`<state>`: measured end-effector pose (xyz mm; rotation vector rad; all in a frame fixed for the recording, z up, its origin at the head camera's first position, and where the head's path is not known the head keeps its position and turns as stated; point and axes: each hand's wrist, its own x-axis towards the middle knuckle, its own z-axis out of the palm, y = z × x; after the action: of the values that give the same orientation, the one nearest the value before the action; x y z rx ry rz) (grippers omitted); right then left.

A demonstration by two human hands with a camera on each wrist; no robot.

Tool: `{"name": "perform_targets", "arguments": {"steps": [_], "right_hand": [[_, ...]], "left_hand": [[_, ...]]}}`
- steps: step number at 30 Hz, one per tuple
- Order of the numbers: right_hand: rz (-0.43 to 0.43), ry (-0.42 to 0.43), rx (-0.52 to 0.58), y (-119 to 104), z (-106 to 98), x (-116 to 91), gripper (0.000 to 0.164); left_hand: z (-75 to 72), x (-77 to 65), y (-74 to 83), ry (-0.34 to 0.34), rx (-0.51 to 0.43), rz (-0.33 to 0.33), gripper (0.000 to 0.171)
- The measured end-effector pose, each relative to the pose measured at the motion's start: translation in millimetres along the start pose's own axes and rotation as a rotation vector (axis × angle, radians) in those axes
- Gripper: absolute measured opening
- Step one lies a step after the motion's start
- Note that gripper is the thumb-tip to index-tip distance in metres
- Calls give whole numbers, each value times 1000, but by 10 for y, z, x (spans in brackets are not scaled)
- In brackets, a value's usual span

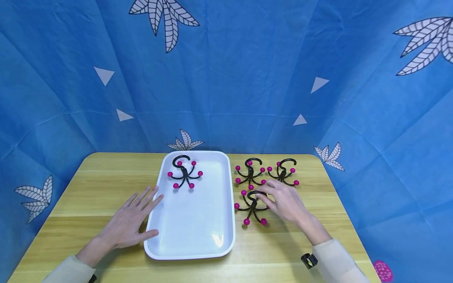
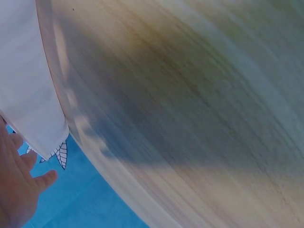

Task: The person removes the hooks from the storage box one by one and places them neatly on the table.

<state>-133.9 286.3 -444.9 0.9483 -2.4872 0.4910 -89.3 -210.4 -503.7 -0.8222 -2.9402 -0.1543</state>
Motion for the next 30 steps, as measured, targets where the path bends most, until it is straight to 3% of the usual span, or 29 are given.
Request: {"name": "perform_targets", "arguments": {"steps": [10, 30], "right_hand": [[64, -122, -34, -92, -123, 158, 31], [-43, -5, -7, -505, 3, 771, 32]], "left_hand": [[4, -8, 1, 16, -5, -1, 101], [27, -12, -11, 50, 4, 19, 101]]}}
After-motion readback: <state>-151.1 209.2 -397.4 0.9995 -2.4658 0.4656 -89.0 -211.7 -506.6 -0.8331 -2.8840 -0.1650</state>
